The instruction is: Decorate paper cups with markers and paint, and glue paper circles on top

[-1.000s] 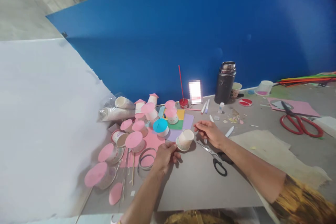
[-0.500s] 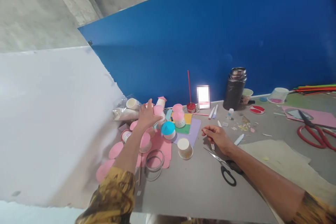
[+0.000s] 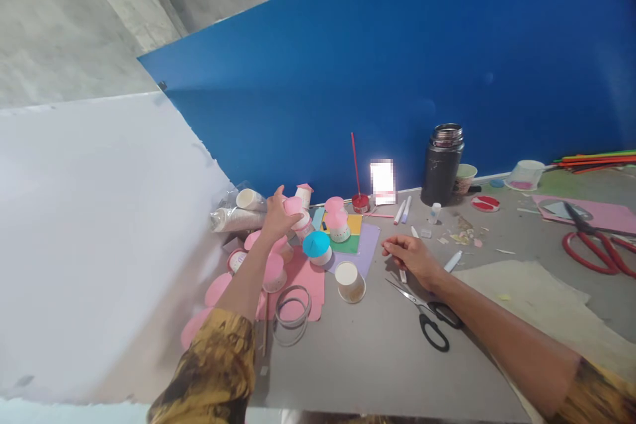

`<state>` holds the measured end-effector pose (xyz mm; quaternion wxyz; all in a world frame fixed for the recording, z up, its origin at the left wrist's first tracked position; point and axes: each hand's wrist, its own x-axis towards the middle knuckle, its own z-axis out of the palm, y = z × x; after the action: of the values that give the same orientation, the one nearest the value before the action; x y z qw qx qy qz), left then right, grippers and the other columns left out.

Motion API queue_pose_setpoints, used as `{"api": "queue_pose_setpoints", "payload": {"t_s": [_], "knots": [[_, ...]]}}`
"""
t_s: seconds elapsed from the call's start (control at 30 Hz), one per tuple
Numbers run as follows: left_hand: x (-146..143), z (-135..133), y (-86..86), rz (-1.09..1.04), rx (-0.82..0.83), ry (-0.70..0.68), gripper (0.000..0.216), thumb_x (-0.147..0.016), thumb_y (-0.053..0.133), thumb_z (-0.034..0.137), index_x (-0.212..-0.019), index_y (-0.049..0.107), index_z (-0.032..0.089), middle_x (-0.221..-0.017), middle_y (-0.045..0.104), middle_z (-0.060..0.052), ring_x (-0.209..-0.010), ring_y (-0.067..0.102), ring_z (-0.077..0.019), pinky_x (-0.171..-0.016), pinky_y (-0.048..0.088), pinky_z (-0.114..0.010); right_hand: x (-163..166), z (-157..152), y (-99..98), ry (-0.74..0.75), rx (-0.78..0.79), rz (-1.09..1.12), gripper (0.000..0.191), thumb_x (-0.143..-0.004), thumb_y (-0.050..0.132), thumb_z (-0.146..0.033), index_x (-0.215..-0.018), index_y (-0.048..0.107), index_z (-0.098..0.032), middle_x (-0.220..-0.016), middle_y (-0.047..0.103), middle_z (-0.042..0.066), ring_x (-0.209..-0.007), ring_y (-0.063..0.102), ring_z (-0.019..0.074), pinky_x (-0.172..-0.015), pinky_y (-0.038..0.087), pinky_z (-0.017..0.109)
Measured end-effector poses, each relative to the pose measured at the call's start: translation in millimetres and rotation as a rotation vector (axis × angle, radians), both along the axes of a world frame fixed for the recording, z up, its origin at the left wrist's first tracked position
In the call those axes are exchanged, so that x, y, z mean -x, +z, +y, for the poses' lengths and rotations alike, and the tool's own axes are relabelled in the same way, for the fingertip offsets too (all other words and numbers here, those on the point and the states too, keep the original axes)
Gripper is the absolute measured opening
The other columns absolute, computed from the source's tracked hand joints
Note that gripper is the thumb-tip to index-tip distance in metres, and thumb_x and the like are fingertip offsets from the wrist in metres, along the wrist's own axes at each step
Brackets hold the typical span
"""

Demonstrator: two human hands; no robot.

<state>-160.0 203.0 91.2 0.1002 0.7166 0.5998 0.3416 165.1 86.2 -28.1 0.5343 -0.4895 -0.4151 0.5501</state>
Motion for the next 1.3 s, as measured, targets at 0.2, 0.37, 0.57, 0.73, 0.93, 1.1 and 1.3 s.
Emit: {"api": "queue_pose_setpoints", "payload": {"t_s": [0.2,0.37,0.57,0.73,0.93,1.1,1.3], "knots": [[-16.5,-41.7,22.4,-0.353,-0.301,0.000,0.092,-0.073,0.083,0.033,-0.154,0.038,0.024,-0.149,0.048,-0.015,-0.139,0.047,-0.0307,-0.114,0.043,-0.044,3.0,-1.8,6.2,-0.012,-0.071,0.021,0.035,-0.069,0.086,-0.049,-0.076,0.072,-0.017,-0.071,0.070,0.004,-0.048,0.042,0.0076,-0.042,0.029,0.022],[-93.0,-112.4,-1.2,-0.698,-0.165,-0.251,0.097,-0.071,0.087,0.035,-0.155,0.039,0.029,-0.147,0.051,-0.013,-0.139,0.049,-0.0307,-0.097,0.053,-0.035,17.2,-25.8,21.2,0.042,-0.234,-0.009,0.036,-0.070,0.088,-0.046,-0.093,0.077,-0.021,-0.080,0.070,0.003,-0.059,0.049,0.0123,-0.052,0.039,0.026],[-149.4,-141.4,-22.3,-0.829,0.058,-0.201,0.091,-0.064,0.090,0.022,-0.145,0.051,0.031,-0.143,0.053,-0.011,-0.137,0.051,-0.0317,-0.104,0.049,-0.037,27.0,-46.3,37.1,-0.038,-0.458,-0.140,0.023,-0.084,0.078,-0.047,-0.088,0.074,-0.024,-0.078,0.065,0.002,-0.065,0.053,0.0163,-0.061,0.043,0.030],[-146.4,-141.5,-23.5,-0.652,-0.219,-0.109,0.063,-0.072,0.089,0.027,-0.128,0.061,0.030,-0.134,0.058,-0.010,-0.130,0.053,-0.0301,-0.114,0.040,-0.042,24.0,-41.1,36.7,-0.093,-0.396,-0.181,0.030,-0.088,0.072,-0.048,-0.072,0.064,-0.024,-0.063,0.060,0.000,-0.052,0.052,0.0148,-0.053,0.040,0.030],[-137.1,-135.8,-35.8,-0.331,-0.503,-0.065,0.012,-0.079,0.081,0.028,-0.081,0.070,0.025,-0.085,0.069,-0.006,-0.089,0.063,-0.0272,-0.095,0.045,-0.040,25.5,-40.6,34.4,-0.169,-0.537,-0.323,0.028,-0.090,0.068,-0.035,-0.067,0.057,-0.024,-0.064,0.060,0.000,-0.055,0.054,0.0141,-0.054,0.041,0.028],[-137.3,-129.6,-44.3,0.102,-0.797,-0.016,0.007,-0.088,0.065,0.015,-0.084,0.065,0.021,-0.072,0.070,-0.002,-0.072,0.063,-0.0231,-0.080,0.045,-0.037,25.6,-40.9,31.7,-0.365,-0.838,-0.596,0.027,-0.092,0.062,-0.023,-0.068,0.050,-0.023,-0.066,0.055,-0.002,-0.059,0.050,0.0126,-0.056,0.039,0.025],[-138.3,-126.2,-46.0,0.203,-0.812,0.073,0.013,-0.086,0.061,0.009,-0.082,0.064,0.021,-0.074,0.074,-0.003,-0.069,0.065,-0.0222,-0.080,0.045,-0.036,24.9,-40.9,29.2,-0.399,-0.971,-0.738,0.027,-0.093,0.059,-0.016,-0.071,0.045,-0.024,-0.070,0.054,-0.002,-0.060,0.052,0.0126,-0.058,0.041,0.024]]}}
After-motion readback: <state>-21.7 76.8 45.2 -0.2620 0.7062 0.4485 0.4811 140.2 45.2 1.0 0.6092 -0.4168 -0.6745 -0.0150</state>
